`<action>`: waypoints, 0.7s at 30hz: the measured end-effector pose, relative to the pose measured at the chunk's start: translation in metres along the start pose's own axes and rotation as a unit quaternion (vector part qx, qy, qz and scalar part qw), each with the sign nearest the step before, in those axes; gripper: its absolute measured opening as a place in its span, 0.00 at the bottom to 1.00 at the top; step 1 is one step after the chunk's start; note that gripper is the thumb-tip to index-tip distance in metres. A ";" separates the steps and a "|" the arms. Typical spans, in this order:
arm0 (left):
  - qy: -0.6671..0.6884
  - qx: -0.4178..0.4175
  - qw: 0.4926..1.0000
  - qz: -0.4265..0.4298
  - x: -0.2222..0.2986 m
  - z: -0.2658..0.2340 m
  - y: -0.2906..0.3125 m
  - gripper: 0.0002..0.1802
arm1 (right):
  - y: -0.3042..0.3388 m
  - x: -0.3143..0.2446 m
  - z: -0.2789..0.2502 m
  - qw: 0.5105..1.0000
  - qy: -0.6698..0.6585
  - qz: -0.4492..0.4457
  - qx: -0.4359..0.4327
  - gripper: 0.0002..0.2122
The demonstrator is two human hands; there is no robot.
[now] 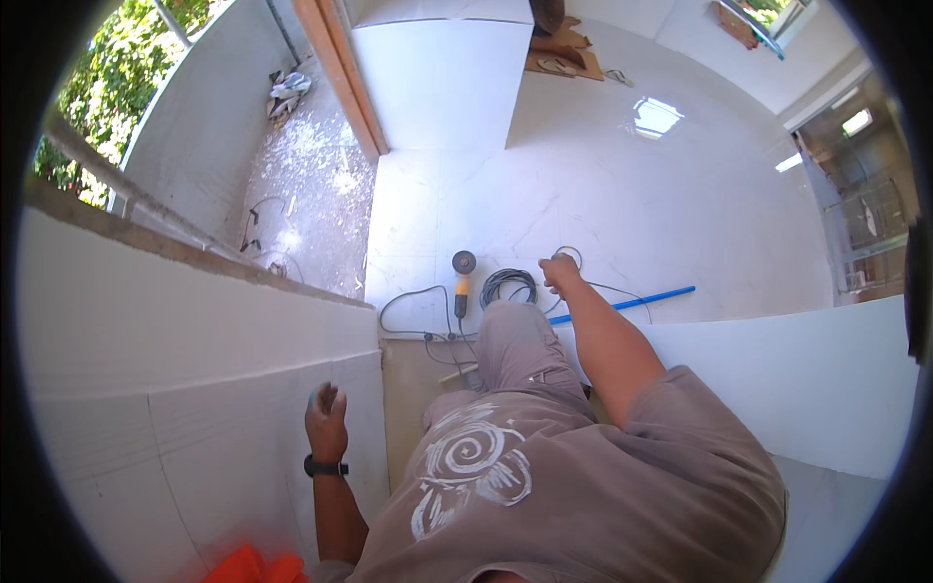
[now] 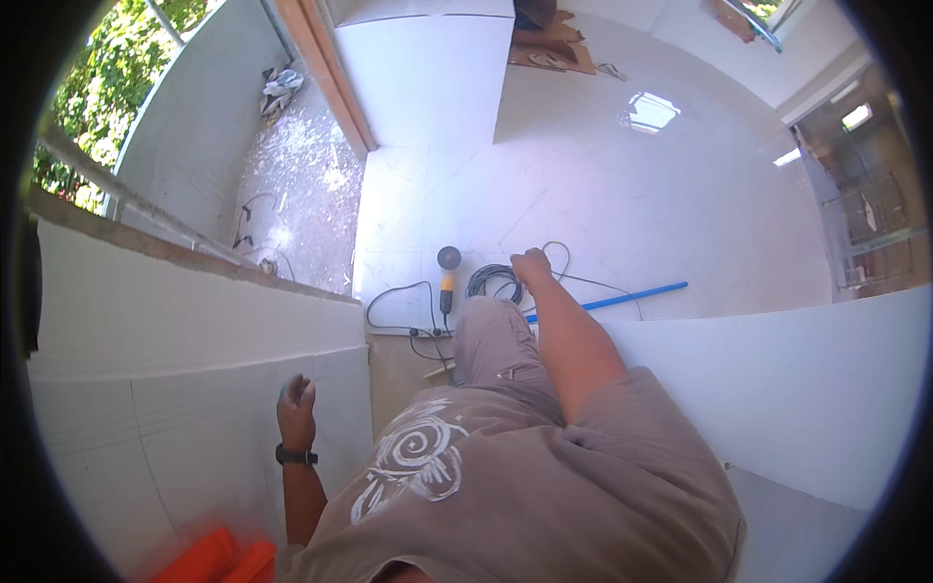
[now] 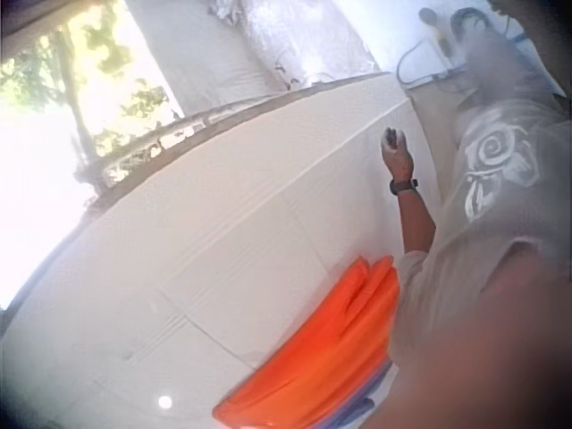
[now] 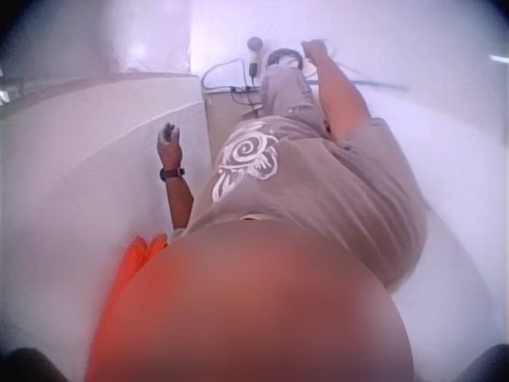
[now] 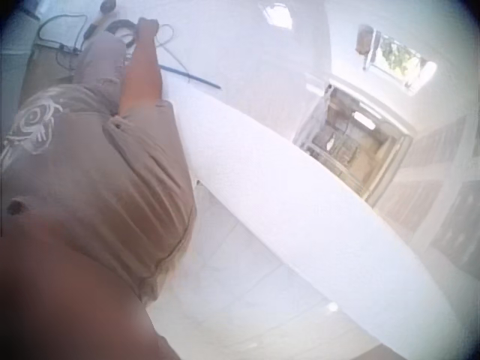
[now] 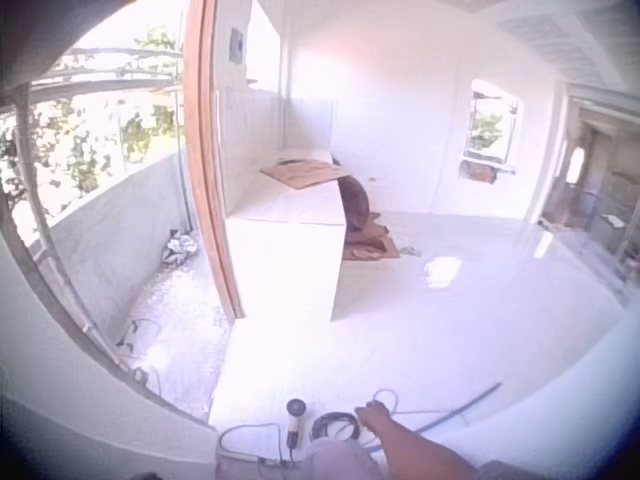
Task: The person works under a white sink, using an angle grinder to cut a metal pipe and then connecting a chrome P-trap to the drain assembly. They tighten the fittings by hand and adjust the pipe alignment.
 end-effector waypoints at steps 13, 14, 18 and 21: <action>0.049 0.144 0.977 -0.149 0.028 0.081 -0.079 0.27 | -0.229 0.176 0.009 0.725 0.603 -0.232 -0.240 0.14; 0.010 0.123 0.984 -0.126 0.052 0.103 -0.109 0.28 | -0.247 0.178 0.009 0.716 0.606 -0.225 -0.263 0.13; -0.187 -0.043 0.977 -0.090 0.161 0.188 -0.253 0.29 | -0.288 0.186 -0.021 0.955 0.125 0.195 -0.186 0.14; -0.243 -0.062 0.968 -0.001 0.241 0.223 -0.356 0.29 | -0.296 0.157 -0.041 0.939 0.062 0.245 -0.233 0.12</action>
Point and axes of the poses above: each hand's wrist, its own y-axis away from the middle knuckle, its own z-axis out of the palm, x = y × z, the point moved 6 cm from there along -y, towards the middle knuckle, and after that the axes turned 7 degrees about y, right-handed, at the moved point
